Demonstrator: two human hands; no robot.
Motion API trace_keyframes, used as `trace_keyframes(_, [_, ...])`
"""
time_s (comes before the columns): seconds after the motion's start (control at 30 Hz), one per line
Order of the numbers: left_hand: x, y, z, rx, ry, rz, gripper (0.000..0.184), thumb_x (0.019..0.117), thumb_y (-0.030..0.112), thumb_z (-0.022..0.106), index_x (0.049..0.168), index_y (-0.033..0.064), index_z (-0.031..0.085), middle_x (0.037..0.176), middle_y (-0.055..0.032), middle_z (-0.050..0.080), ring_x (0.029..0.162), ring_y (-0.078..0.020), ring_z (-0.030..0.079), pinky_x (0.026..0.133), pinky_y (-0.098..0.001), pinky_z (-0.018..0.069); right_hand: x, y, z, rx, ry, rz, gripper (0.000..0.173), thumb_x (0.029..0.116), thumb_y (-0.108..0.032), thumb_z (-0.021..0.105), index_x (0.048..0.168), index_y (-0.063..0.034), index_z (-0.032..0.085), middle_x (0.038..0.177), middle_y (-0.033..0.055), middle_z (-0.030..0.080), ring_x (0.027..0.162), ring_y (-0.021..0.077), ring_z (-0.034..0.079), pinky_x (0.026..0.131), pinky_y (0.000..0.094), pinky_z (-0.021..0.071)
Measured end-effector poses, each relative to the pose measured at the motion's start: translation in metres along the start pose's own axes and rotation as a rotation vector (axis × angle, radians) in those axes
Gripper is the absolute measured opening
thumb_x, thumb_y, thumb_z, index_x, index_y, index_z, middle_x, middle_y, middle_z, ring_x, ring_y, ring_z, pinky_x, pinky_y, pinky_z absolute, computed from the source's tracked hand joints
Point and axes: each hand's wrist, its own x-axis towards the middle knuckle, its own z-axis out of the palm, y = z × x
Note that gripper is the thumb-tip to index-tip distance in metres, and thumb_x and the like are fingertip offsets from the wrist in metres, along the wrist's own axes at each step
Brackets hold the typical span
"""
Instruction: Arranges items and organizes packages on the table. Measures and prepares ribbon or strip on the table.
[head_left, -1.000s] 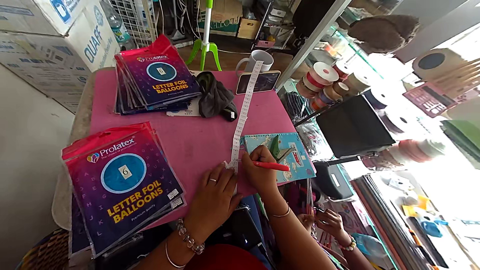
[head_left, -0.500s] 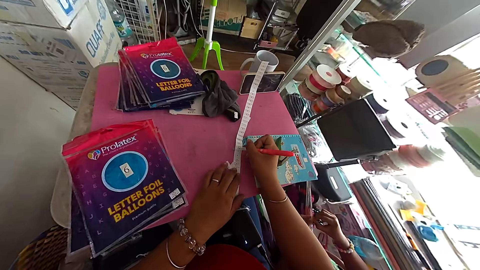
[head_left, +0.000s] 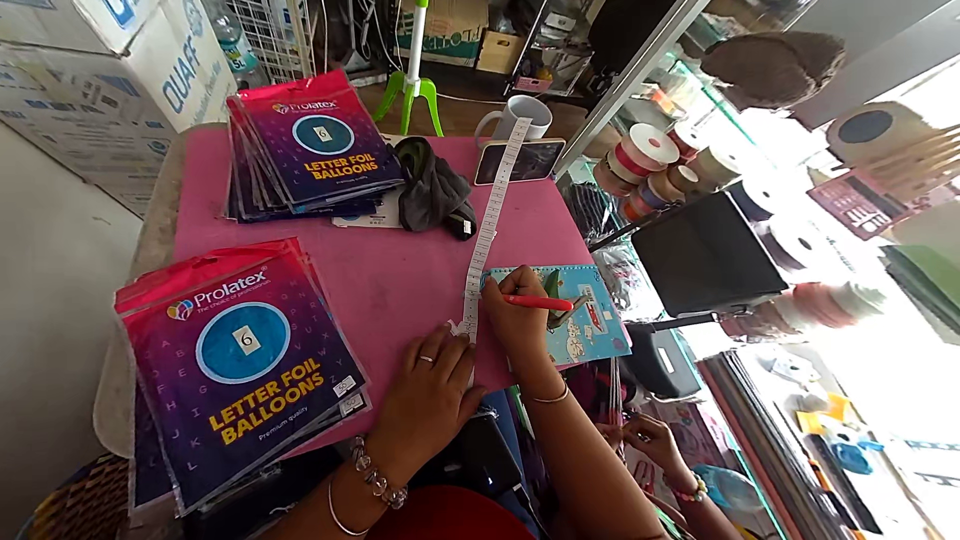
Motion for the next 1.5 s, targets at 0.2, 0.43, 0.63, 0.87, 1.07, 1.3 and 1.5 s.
trace_keyframes(0.2, [0.004, 0.003, -0.011, -0.213, -0.011, -0.102, 0.051, 0.1012, 0.053, 0.047, 0.126, 0.0145, 0.070, 0.138, -0.0085, 0.064, 0.135, -0.0323, 0.054, 0.109, -0.0528, 0.0425, 0.002, 0.000, -0.004, 0.185, 0.028, 0.042, 0.028, 0.0892, -0.002, 0.065, 0.072, -0.0116, 0.046, 0.057, -0.0052, 0.049, 0.047, 0.0025, 0.049, 0.048, 0.0175, 0.0442])
trace_keyframes(0.43, [0.074, 0.002, -0.064, -0.400, -0.078, -0.312, 0.036, 0.1030, 0.033, 0.057, 0.123, 0.0070, 0.070, 0.126, -0.0195, 0.061, 0.107, -0.0359, 0.064, 0.089, -0.0531, 0.0532, 0.004, 0.000, -0.012, 0.729, 0.064, 0.116, 0.048, 0.1076, -0.023, 0.018, 0.075, -0.0162, 0.053, 0.063, -0.0040, 0.061, 0.049, 0.0052, 0.057, 0.047, 0.0197, 0.0500])
trace_keyframes(0.63, [0.142, -0.030, -0.039, -0.441, -0.377, -0.467, 0.032, 0.1042, 0.030, 0.058, 0.128, 0.0095, 0.067, 0.135, -0.0207, 0.059, 0.125, -0.0390, 0.056, 0.102, -0.0584, 0.0450, 0.006, 0.003, -0.014, 0.827, 0.031, 0.110, 0.065, 0.1079, -0.043, 0.001, 0.082, -0.0132, 0.053, 0.057, -0.0043, 0.059, 0.043, 0.0058, 0.054, 0.043, 0.0212, 0.0483])
trace_keyframes(0.87, [0.147, -0.030, -0.027, -0.513, -0.520, -0.396, 0.030, 0.1053, 0.024, 0.055, 0.127, 0.0090, 0.068, 0.129, -0.0162, 0.064, 0.119, -0.0319, 0.061, 0.103, -0.0539, 0.0445, 0.005, 0.002, -0.013, 0.856, 0.019, 0.118, 0.064, 0.1081, -0.046, 0.004, 0.085, -0.0131, 0.054, 0.059, -0.0051, 0.060, 0.043, 0.0046, 0.053, 0.042, 0.0203, 0.0469])
trace_keyframes(1.07, [0.133, -0.040, -0.040, -0.754, -0.353, -0.509, 0.023, 0.1036, 0.012, 0.058, 0.121, 0.0025, 0.068, 0.121, -0.0138, 0.067, 0.105, -0.0193, 0.066, 0.095, -0.0360, 0.0523, 0.004, 0.003, -0.013, 0.865, 0.018, 0.086, 0.067, 0.1079, -0.048, 0.003, 0.086, -0.0122, 0.055, 0.060, -0.0048, 0.061, 0.043, 0.0048, 0.054, 0.042, 0.0206, 0.0478])
trace_keyframes(1.3, [0.101, -0.044, -0.061, -0.935, -0.193, -0.591, 0.018, 0.1018, 0.010, 0.061, 0.117, 0.0028, 0.068, 0.118, -0.0096, 0.067, 0.098, -0.0108, 0.066, 0.088, -0.0270, 0.0543, 0.004, 0.003, -0.012, 0.847, 0.014, 0.083, 0.066, 0.1079, -0.050, 0.005, 0.087, -0.0123, 0.056, 0.060, -0.0047, 0.061, 0.043, 0.0051, 0.054, 0.042, 0.0206, 0.0479])
trace_keyframes(1.5, [0.063, -0.041, -0.073, -0.864, -0.261, -0.656, 0.020, 0.1025, 0.010, 0.059, 0.120, 0.0049, 0.067, 0.121, -0.0082, 0.067, 0.098, -0.0097, 0.066, 0.087, -0.0262, 0.0543, 0.004, 0.002, -0.012, 0.820, 0.003, 0.080, 0.065, 0.1083, -0.046, 0.004, 0.087, -0.0127, 0.055, 0.060, -0.0058, 0.061, 0.043, 0.0044, 0.054, 0.042, 0.0201, 0.0479])
